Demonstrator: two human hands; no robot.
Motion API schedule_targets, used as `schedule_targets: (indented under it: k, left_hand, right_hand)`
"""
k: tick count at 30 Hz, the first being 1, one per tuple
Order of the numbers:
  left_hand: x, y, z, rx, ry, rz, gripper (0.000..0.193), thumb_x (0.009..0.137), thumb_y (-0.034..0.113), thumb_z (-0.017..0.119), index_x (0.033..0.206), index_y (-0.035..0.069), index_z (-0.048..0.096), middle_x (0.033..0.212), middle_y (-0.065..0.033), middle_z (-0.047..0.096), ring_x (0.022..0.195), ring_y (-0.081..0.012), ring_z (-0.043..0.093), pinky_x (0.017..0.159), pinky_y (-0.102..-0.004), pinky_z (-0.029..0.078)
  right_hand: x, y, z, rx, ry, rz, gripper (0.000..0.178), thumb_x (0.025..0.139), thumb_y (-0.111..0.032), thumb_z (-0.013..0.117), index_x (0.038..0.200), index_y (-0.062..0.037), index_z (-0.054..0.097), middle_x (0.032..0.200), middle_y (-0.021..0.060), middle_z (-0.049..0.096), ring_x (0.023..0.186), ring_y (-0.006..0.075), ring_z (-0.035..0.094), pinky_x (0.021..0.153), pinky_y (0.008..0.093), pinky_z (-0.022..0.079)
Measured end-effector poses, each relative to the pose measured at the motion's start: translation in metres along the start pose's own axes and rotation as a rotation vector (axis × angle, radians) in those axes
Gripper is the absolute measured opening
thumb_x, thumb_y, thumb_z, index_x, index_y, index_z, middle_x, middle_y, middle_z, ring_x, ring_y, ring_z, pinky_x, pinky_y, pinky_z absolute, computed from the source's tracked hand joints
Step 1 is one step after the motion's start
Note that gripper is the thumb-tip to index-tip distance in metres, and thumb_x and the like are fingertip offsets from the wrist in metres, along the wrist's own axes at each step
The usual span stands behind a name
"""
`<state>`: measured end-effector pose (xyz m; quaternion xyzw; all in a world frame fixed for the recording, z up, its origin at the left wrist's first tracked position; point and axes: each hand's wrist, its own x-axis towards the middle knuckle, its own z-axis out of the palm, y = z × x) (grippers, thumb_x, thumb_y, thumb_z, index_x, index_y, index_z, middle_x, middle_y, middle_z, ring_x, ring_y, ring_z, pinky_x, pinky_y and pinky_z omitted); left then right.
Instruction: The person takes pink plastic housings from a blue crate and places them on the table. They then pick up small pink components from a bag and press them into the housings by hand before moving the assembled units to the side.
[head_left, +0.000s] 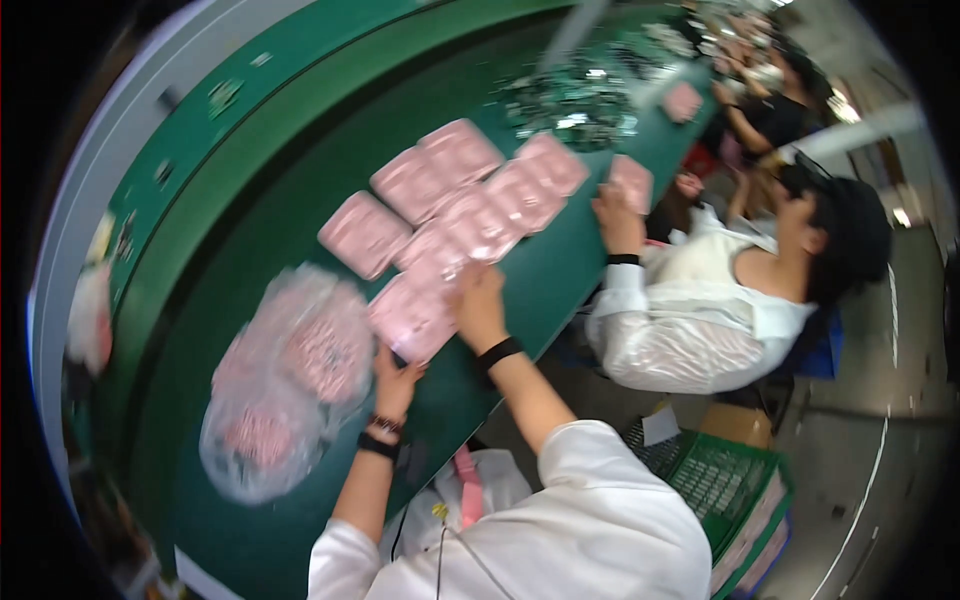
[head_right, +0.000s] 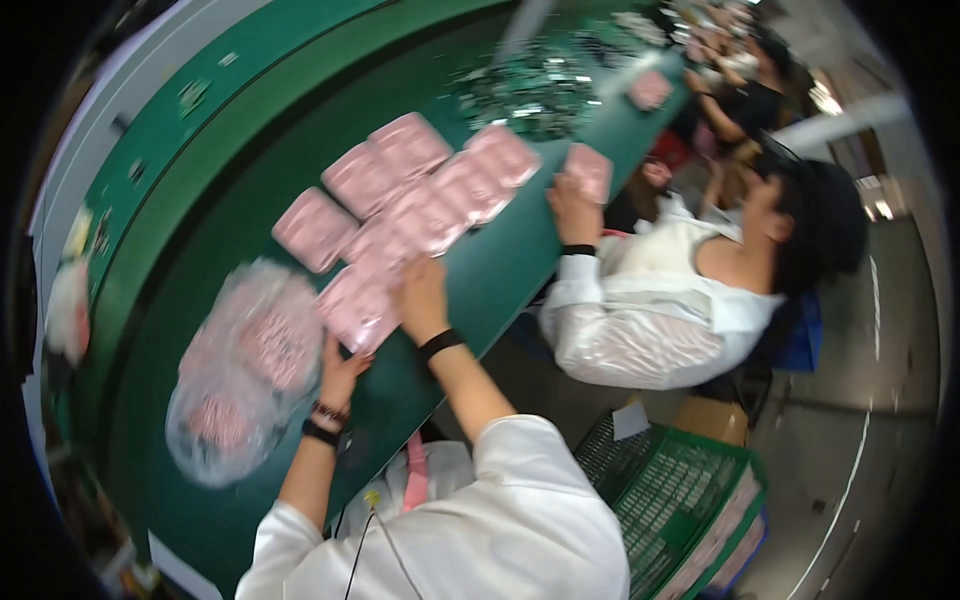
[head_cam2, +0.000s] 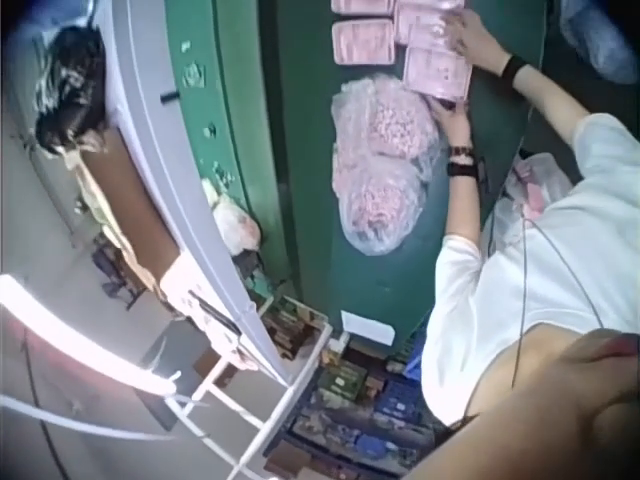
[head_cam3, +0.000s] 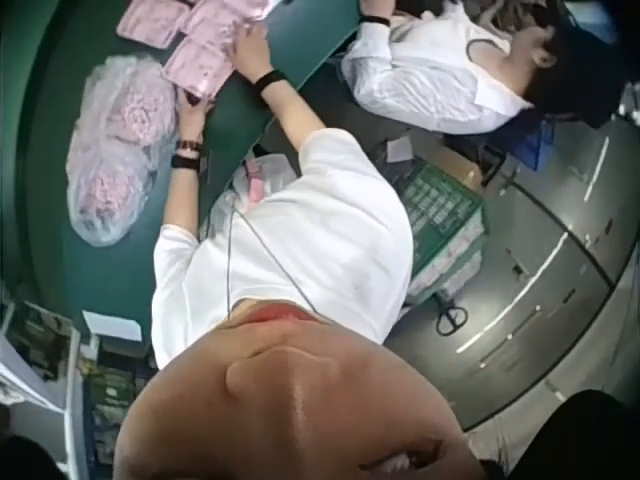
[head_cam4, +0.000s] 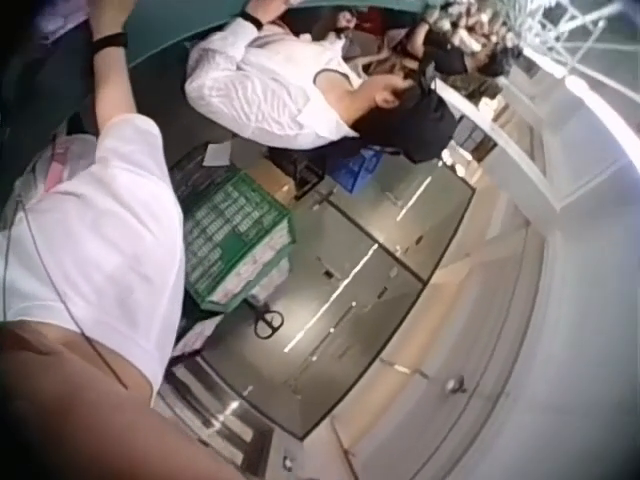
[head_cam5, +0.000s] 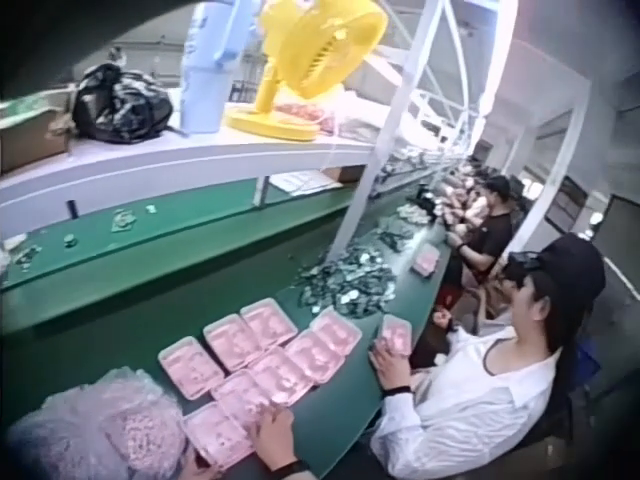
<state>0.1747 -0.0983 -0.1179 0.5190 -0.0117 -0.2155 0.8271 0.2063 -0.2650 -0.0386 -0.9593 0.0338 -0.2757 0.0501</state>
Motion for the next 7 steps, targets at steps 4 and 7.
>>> schedule_targets:
  k: [4,7]
  left_hand:
    - [0.003,-0.011,-0.023,-0.047,0.005,0.078,0.072,0.082,-0.003,0.054,0.139,0.012,0.013,0.128,-0.0125,0.034,0.080,-0.0183,0.061,0.066,-0.0263,0.052]
    - [0.002,0.004,-0.012,0.003,0.050,0.088,0.074,0.083,0.000,0.054,0.141,0.014,0.009,0.136,-0.0130,0.024,0.083,-0.0190,0.060,0.070,-0.0268,0.051]
  right_hand:
    - [-0.029,-0.014,0.003,0.042,0.094,0.051,0.048,0.072,-0.012,0.062,0.114,0.0016,0.046,0.114,0.0242,0.040,0.105,0.0396,0.039,0.090,0.0451,0.035]
    - [-0.040,-0.016,-0.017,0.075,0.110,0.123,0.053,0.071,-0.016,0.065,0.117,-0.0008,0.045,0.118,0.0218,0.039,0.109,0.0376,0.038,0.092,0.0463,0.034]
